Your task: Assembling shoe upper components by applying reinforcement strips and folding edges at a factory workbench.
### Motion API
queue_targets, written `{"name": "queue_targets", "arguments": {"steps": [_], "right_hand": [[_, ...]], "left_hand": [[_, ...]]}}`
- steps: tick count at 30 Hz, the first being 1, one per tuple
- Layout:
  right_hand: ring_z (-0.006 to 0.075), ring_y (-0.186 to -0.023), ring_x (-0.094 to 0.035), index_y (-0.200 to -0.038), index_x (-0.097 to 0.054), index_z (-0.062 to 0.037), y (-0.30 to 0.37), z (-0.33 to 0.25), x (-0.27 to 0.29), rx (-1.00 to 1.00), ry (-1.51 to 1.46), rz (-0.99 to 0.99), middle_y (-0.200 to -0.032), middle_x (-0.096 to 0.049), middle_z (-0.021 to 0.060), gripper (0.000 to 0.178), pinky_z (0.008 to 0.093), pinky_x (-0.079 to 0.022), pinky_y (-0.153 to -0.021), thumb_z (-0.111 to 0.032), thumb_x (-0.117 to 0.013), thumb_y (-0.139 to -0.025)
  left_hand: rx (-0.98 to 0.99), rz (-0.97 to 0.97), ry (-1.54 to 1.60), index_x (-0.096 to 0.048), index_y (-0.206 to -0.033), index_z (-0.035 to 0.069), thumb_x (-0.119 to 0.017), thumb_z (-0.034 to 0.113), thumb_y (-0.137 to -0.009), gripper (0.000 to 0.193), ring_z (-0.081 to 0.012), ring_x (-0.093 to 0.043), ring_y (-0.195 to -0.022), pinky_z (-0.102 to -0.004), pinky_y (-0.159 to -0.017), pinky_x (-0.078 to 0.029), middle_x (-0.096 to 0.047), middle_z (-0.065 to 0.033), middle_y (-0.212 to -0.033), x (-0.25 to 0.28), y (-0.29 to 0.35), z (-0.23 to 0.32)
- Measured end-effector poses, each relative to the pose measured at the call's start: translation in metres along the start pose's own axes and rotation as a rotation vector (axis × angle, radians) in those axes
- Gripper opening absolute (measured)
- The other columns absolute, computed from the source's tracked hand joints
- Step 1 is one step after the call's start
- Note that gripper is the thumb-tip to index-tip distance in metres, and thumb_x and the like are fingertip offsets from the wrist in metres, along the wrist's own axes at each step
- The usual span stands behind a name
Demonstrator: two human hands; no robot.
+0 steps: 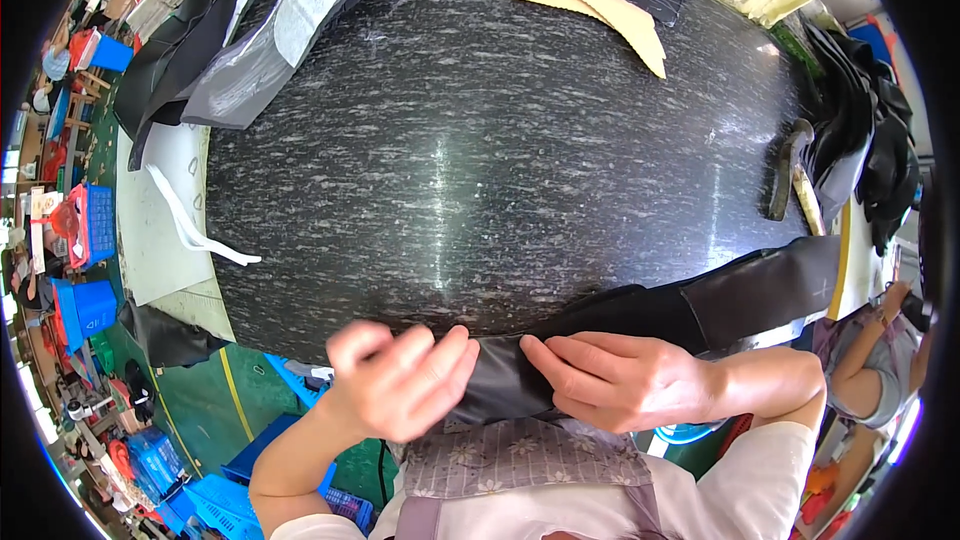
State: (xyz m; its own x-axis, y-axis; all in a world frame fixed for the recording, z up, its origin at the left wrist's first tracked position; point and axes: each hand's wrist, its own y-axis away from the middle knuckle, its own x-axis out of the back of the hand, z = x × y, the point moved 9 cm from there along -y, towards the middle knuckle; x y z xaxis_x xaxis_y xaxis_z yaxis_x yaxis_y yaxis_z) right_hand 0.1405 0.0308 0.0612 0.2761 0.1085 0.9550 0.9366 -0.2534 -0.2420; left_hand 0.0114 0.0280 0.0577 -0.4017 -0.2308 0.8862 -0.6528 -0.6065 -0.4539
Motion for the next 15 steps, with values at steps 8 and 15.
{"name": "queue_targets", "arguments": {"steps": [8, 15], "right_hand": [[0.0219, -0.098, -0.065, -0.098, -0.068, 0.0020, -0.010, 0.001, -0.004, -0.047, -0.102, 0.036, -0.120, -0.065, 0.0184, 0.033, 0.0264, -0.056, -0.086, -0.018, -0.062, -0.072], [0.0139, -0.095, -0.060, -0.115, -0.070, -0.0122, -0.013, -0.003, -0.010, -0.088, -0.028, -0.020, -0.132, -0.064, 0.0045, 0.045, 0.0236, -0.054, -0.082, -0.017, -0.064, -0.071]], "left_hand": [[0.242, -0.018, 0.509, -0.069, -0.100, -0.005, -0.071, 0.012, -0.067, 0.037, -0.0247, -0.061, -0.080, -0.0363, -0.067, -0.051, -0.066, -0.0156, -0.101, -0.011, 0.003, -0.027], [0.200, -0.242, 0.166, -0.073, -0.092, 0.013, -0.071, 0.011, -0.073, 0.019, -0.0168, -0.061, -0.088, -0.0397, -0.080, -0.045, -0.063, -0.0054, -0.103, 0.004, 0.028, -0.036]]}}
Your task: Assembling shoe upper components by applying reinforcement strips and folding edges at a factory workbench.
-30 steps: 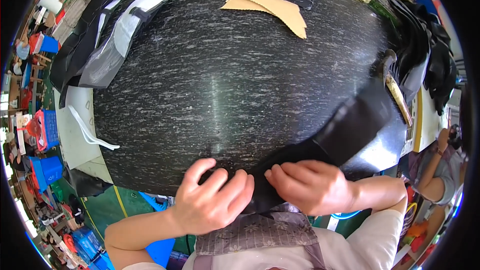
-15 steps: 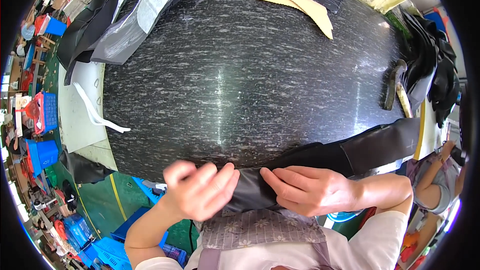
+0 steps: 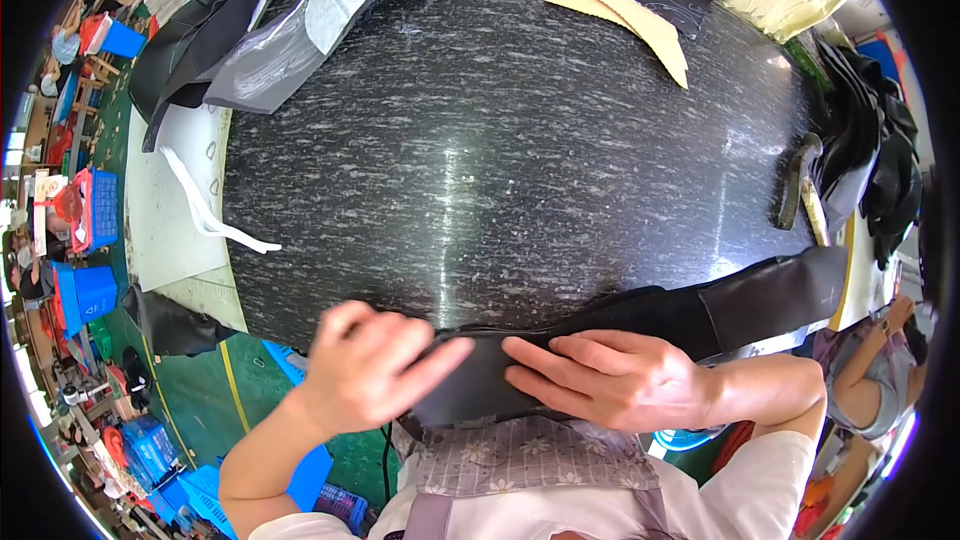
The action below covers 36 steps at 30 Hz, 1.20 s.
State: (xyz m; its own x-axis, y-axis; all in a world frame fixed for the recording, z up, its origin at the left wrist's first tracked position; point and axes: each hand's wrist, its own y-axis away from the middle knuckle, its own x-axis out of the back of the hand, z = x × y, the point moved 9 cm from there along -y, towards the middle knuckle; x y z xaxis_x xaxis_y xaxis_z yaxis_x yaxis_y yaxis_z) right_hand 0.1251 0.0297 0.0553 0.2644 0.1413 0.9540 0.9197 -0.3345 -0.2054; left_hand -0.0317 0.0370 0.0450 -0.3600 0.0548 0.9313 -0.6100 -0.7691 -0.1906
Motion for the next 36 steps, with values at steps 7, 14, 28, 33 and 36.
{"name": "queue_targets", "arguments": {"steps": [7, 14, 28, 33, 36], "right_hand": [[0.0161, -0.100, -0.053, -0.104, -0.072, -0.0109, -0.003, -0.005, -0.012, 0.049, -0.119, -0.163, -0.114, -0.066, 0.0035, 0.031, 0.0274, -0.044, -0.077, -0.022, -0.060, -0.077], [0.0233, -0.114, -0.064, -0.089, -0.069, 0.0018, 0.048, 0.034, 0.032, -0.112, -0.130, -0.097, -0.121, -0.067, 0.0140, 0.025, 0.0318, -0.056, -0.091, -0.018, -0.070, -0.073], [0.0171, -0.081, -0.059, -0.088, -0.059, -0.0086, 0.092, 0.034, 0.076, -0.192, 0.160, 0.314, -0.089, -0.057, 0.0032, 0.017, 0.0313, -0.048, -0.068, -0.022, -0.070, -0.084], [0.0136, -0.077, -0.058, -0.094, -0.063, -0.0029, 0.231, 0.167, 0.208, -0.939, -0.355, 1.232, -0.080, -0.059, 0.0001, 0.029, 0.0341, -0.048, -0.065, -0.023, -0.080, -0.082], [0.0170, -0.091, -0.059, -0.119, -0.065, -0.0023, 0.369, 0.289, 0.239, -1.222, 0.255, 1.213, -0.095, -0.065, 0.0075, 0.050, 0.0293, -0.047, -0.085, -0.038, -0.077, -0.086]], "left_hand": [[-0.032, -0.013, 0.538, -0.059, -0.131, -0.004, -0.071, 0.014, -0.084, 0.051, -0.0367, -0.056, -0.126, -0.0437, -0.101, -0.050, -0.052, -0.0267, -0.140, -0.007, -0.027, 0.058], [-0.193, -0.268, -0.002, -0.049, -0.142, -0.002, -0.053, 0.012, -0.088, 0.056, -0.0339, -0.041, -0.141, -0.0410, -0.113, -0.039, -0.041, -0.0195, -0.153, -0.048, -0.028, 0.076], [0.007, -0.147, 0.767, -0.068, -0.119, -0.001, -0.060, -0.001, -0.094, 0.026, -0.0286, -0.065, -0.115, -0.0367, -0.099, -0.049, -0.069, -0.0163, -0.118, -0.002, -0.119, 0.067], [0.407, 0.695, 0.289, -0.068, -0.106, -0.002, -0.057, 0.003, -0.086, 0.023, -0.0305, -0.058, -0.113, -0.0400, -0.103, -0.044, -0.062, -0.0153, -0.119, 0.086, -0.083, -0.038], [0.067, 0.273, 0.247, -0.067, -0.114, 0.003, -0.067, 0.009, -0.086, 0.029, -0.0316, -0.057, -0.117, -0.0453, -0.100, -0.044, -0.059, -0.0153, -0.127, 0.022, -0.114, 0.014]]}}
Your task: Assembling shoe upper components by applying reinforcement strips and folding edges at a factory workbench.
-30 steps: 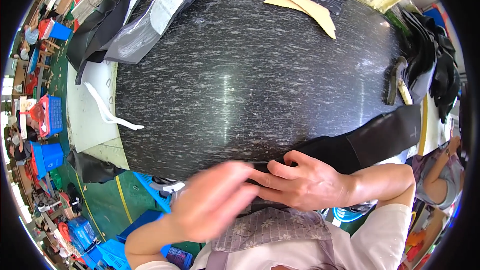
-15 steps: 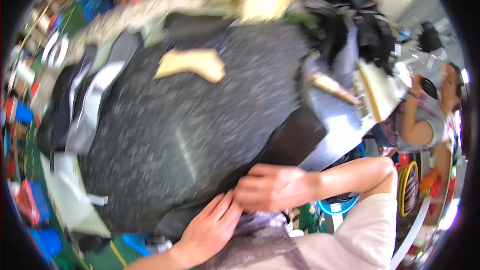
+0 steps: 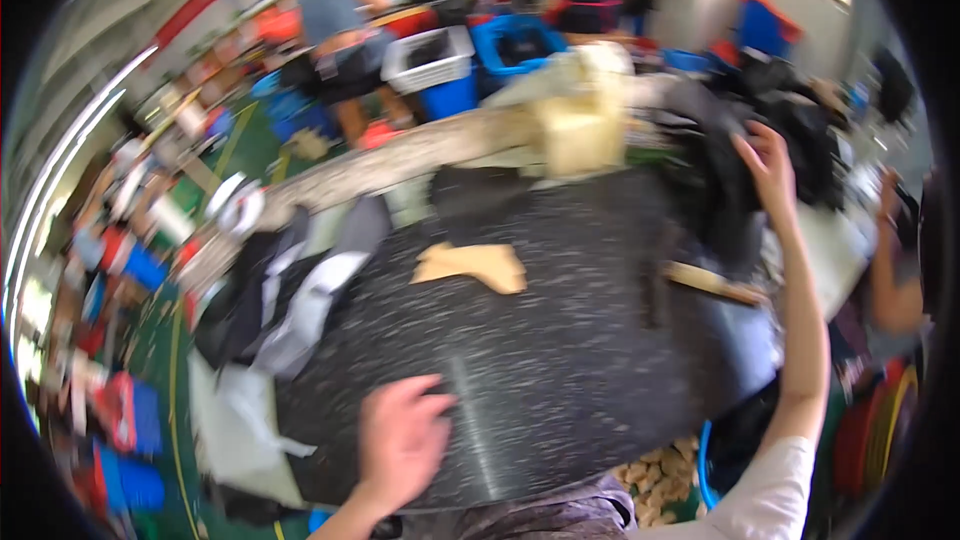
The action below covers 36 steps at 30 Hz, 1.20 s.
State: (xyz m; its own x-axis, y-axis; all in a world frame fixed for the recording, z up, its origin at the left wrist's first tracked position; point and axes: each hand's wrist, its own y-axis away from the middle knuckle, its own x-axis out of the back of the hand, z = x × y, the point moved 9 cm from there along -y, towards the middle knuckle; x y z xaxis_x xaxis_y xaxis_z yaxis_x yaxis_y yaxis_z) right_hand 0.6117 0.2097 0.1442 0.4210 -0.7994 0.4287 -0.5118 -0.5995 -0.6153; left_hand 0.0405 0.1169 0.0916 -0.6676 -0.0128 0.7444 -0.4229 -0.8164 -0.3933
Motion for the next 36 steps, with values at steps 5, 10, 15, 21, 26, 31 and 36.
{"name": "queue_targets", "arguments": {"steps": [5, 10, 15, 21, 26, 31, 36], "right_hand": [[0.0331, -0.123, -0.055, -0.133, -0.058, -0.0061, 0.008, 0.039, -0.010, 0.367, 0.498, 0.112, -0.135, -0.055, 0.0157, 0.052, 0.0410, -0.043, -0.104, -0.018, -0.076, -0.086], [0.0326, -0.134, -0.046, -0.131, -0.057, -0.0051, 0.083, -0.118, -0.059, 0.492, 0.160, -0.077, -0.143, -0.049, 0.0147, 0.050, 0.0397, -0.035, -0.113, 0.002, -0.070, -0.083], [0.0393, -0.121, -0.053, -0.125, -0.057, -0.0043, 0.198, -0.243, -0.079, 0.801, -0.131, -0.520, -0.135, -0.049, 0.0223, 0.061, 0.0463, -0.048, -0.098, 0.004, -0.077, -0.068], [0.0326, -0.135, -0.048, -0.146, -0.039, 0.0009, 0.348, -0.311, -0.131, 1.051, -0.275, -1.140, -0.151, -0.040, 0.0224, 0.074, 0.0426, -0.039, -0.111, -0.026, -0.067, -0.084], [0.0335, -0.132, -0.049, -0.146, -0.039, 0.0003, 0.374, -0.289, -0.134, 1.080, -0.237, -1.271, -0.146, -0.046, 0.0204, 0.079, 0.0446, -0.041, -0.108, -0.035, -0.071, -0.082], [0.0273, -0.124, -0.055, -0.142, -0.053, -0.0204, 0.397, -0.293, -0.107, 1.168, -0.082, -1.183, -0.141, -0.051, 0.0144, 0.065, 0.0385, -0.044, -0.097, -0.036, -0.072, -0.082], [0.0363, -0.133, -0.046, -0.143, -0.049, -0.0127, 0.404, -0.280, -0.106, 0.984, -0.222, -1.154, -0.150, -0.042, 0.0188, 0.074, 0.0508, -0.037, -0.106, -0.025, -0.075, -0.074]], "left_hand": [[-0.142, -0.094, -0.317, -0.057, -0.132, 0.002, -0.073, 0.016, -0.081, 0.056, -0.0385, -0.044, -0.133, -0.0525, -0.110, -0.034, -0.044, -0.0207, -0.145, -0.004, -0.012, -0.017], [0.190, 0.263, -0.348, -0.062, -0.126, 0.001, -0.074, 0.010, -0.077, 0.051, -0.0357, -0.056, -0.119, -0.0450, -0.103, -0.044, -0.056, -0.0192, -0.133, 0.083, -0.072, -0.169], [0.017, 0.439, -0.073, -0.066, -0.117, 0.003, -0.070, -0.004, -0.071, 0.046, -0.0320, -0.062, -0.110, -0.0385, -0.095, -0.049, -0.064, -0.0154, -0.120, 0.115, -0.071, -0.077], [-0.225, -0.089, 0.019, -0.066, -0.117, 0.002, -0.076, 0.009, -0.074, 0.045, -0.0350, -0.057, -0.123, -0.0466, -0.107, -0.046, -0.062, -0.0160, -0.126, -0.037, 0.035, 0.000], [-0.174, 0.042, 0.113, -0.068, -0.114, 0.004, -0.075, 0.008, -0.077, 0.038, -0.0355, -0.058, -0.121, -0.0471, -0.104, -0.047, -0.063, -0.0169, -0.126, 0.048, 0.017, -0.031], [0.424, -0.134, -1.005, -0.033, -0.150, 0.014, -0.080, 0.018, -0.064, 0.098, -0.0411, -0.036, -0.139, -0.0636, -0.106, -0.033, -0.036, -0.0201, -0.152, 0.142, -0.018, -0.254], [0.246, 0.292, -0.812, -0.065, -0.117, 0.009, -0.054, -0.002, -0.082, 0.038, -0.0384, -0.069, -0.086, -0.0506, -0.077, -0.055, -0.071, -0.0152, -0.100, 0.206, -0.034, -0.275]]}}
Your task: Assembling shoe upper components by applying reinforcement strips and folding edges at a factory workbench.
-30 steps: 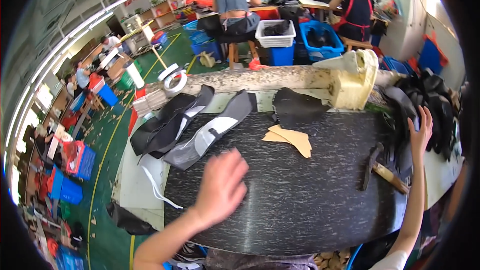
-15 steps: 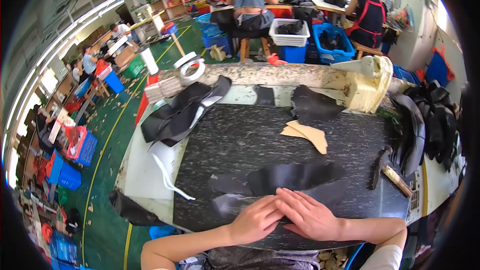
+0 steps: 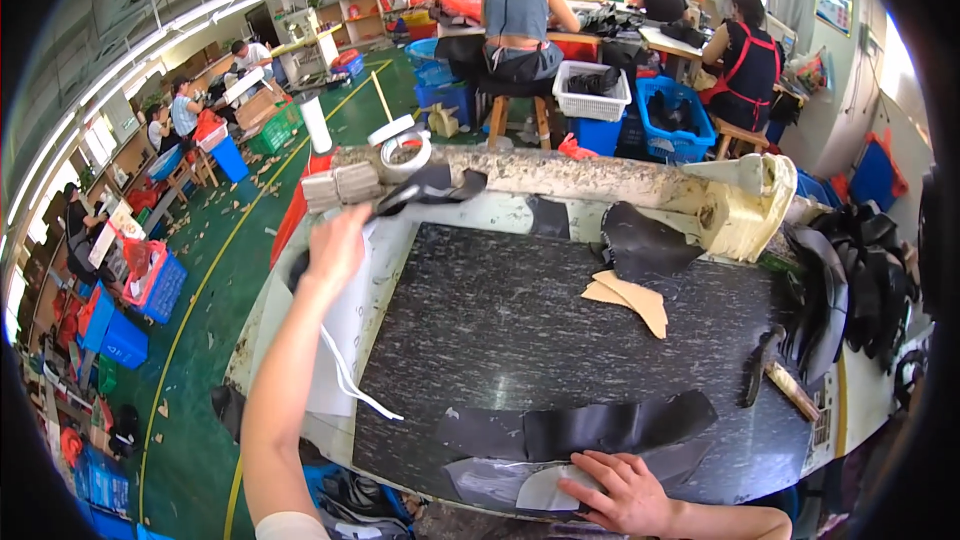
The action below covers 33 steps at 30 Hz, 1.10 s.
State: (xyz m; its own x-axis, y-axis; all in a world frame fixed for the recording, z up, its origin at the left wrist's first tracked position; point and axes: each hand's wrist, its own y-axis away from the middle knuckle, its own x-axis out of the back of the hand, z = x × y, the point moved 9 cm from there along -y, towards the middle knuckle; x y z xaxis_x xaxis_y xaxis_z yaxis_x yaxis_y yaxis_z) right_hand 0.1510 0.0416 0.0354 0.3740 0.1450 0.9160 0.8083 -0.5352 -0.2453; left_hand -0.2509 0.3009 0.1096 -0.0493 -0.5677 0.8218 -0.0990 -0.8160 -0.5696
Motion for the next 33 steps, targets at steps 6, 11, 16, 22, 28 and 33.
{"name": "queue_targets", "arguments": {"steps": [6, 11, 16, 22, 28, 33], "right_hand": [[0.0386, -0.135, -0.043, -0.141, -0.051, -0.0097, -0.004, 0.004, 0.009, -0.030, -0.065, -0.001, -0.149, -0.042, 0.0211, 0.063, 0.0561, -0.031, -0.112, -0.024, -0.069, -0.083], [0.0396, -0.136, -0.043, -0.141, -0.051, -0.0083, -0.008, 0.002, 0.006, -0.014, -0.084, -0.020, -0.150, -0.041, 0.0221, 0.058, 0.0563, -0.030, -0.112, -0.028, -0.065, -0.088], [0.0400, -0.134, -0.044, -0.139, -0.053, -0.0095, -0.008, -0.001, 0.002, 0.010, -0.064, -0.033, -0.149, -0.042, 0.0229, 0.057, 0.0556, -0.034, -0.109, -0.031, -0.061, -0.087], [0.0337, -0.122, -0.053, -0.134, -0.056, -0.0202, 0.003, 0.009, 0.000, -0.058, 0.086, -0.075, -0.141, -0.050, 0.0181, 0.064, 0.0499, -0.040, -0.097, -0.040, -0.076, -0.077], [0.0368, -0.129, -0.046, -0.137, -0.053, -0.0133, -0.030, -0.005, 0.023, -0.134, -0.136, -0.019, -0.146, -0.045, 0.0218, 0.071, 0.0559, -0.033, -0.104, -0.050, -0.075, -0.081], [0.0343, -0.135, -0.046, -0.146, -0.040, 0.0043, -0.070, 0.013, 0.054, -0.223, -0.771, 0.237, -0.148, -0.043, 0.0218, 0.071, 0.0409, -0.039, -0.110, -0.026, -0.073, -0.092]], "left_hand": [[-0.045, -0.205, 0.912, -0.062, -0.129, 0.001, -0.063, -0.001, -0.075, 0.054, -0.0219, -0.062, -0.114, -0.0340, -0.100, -0.047, -0.065, -0.0145, -0.129, 0.085, -0.088, 0.100], [0.052, -0.608, 0.836, -0.054, -0.138, 0.002, -0.075, 0.008, -0.072, 0.069, -0.0295, -0.060, -0.117, -0.0359, -0.103, -0.045, -0.063, -0.0194, -0.127, -0.066, -0.077, 0.155], [-0.099, 0.123, 0.596, -0.065, -0.121, 0.004, -0.066, 0.017, -0.091, 0.033, -0.0293, -0.061, -0.113, -0.0384, -0.097, -0.049, -0.064, -0.0160, -0.119, 0.030, -0.019, 0.103], [-0.240, -0.483, 0.536, -0.072, -0.109, 0.012, -0.066, 0.003, -0.081, 0.030, -0.0267, -0.057, -0.122, -0.0486, -0.112, -0.034, -0.069, -0.0049, -0.118, 0.083, 0.140, 0.057], [0.302, -0.131, 1.029, -0.068, -0.106, 0.003, -0.067, 0.000, -0.087, 0.019, -0.0242, -0.069, -0.100, -0.0452, -0.099, -0.049, -0.073, -0.0128, -0.100, 0.083, 0.161, 0.051], [0.156, -0.562, 1.670, -0.070, -0.100, -0.002, -0.073, -0.005, -0.083, 0.018, -0.0215, -0.068, -0.097, -0.0319, -0.083, -0.056, -0.071, -0.0119, -0.094, 0.090, 0.125, 0.228]]}}
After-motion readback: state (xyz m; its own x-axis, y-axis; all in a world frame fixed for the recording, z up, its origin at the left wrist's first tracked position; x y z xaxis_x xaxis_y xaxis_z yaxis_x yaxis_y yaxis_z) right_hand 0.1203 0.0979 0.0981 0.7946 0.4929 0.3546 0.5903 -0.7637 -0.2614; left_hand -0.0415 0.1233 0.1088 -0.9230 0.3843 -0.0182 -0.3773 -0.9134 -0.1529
